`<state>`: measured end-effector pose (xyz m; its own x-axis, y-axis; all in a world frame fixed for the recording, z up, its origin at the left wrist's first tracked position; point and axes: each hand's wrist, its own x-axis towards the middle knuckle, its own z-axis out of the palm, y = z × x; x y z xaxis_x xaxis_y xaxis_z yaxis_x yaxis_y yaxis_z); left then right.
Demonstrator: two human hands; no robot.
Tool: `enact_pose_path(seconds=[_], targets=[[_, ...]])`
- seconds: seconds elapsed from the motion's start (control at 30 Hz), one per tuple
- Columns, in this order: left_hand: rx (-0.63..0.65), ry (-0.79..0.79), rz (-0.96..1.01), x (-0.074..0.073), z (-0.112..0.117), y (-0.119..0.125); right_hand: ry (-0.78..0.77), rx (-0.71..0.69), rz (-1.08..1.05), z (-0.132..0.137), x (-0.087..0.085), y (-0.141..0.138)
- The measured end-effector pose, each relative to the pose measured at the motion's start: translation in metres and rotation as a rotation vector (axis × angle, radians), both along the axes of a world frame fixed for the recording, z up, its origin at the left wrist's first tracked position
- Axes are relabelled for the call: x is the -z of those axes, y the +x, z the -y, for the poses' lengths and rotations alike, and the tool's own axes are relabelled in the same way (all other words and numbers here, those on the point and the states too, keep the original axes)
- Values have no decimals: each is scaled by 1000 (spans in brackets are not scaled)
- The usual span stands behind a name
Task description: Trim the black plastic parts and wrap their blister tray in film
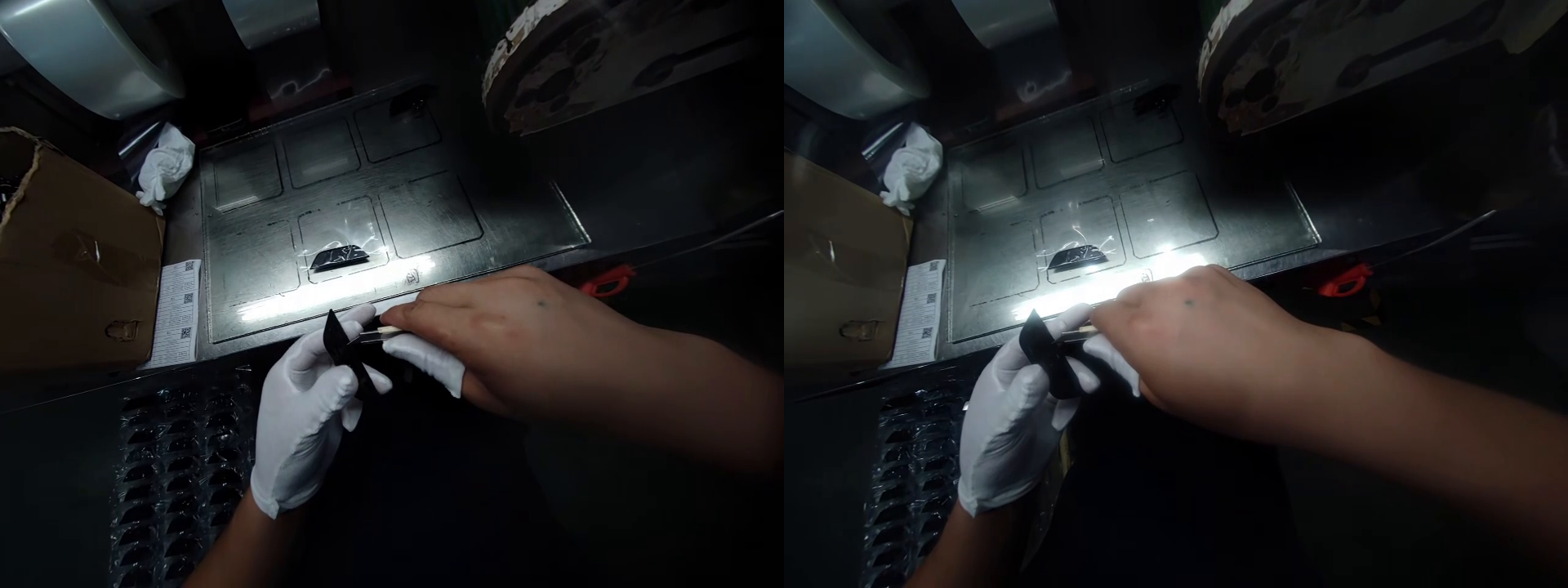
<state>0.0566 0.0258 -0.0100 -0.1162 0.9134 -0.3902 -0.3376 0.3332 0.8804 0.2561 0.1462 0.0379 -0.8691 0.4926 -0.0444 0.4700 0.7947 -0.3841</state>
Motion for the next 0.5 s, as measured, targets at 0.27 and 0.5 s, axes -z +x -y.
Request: enact_pose_path(seconds=[0.27, 0.5], targets=[[6, 21, -16, -3, -2, 2, 32, 16, 18, 1, 3, 0], [-1, 12, -42, -2, -2, 3, 55, 19, 61, 4, 6, 0]])
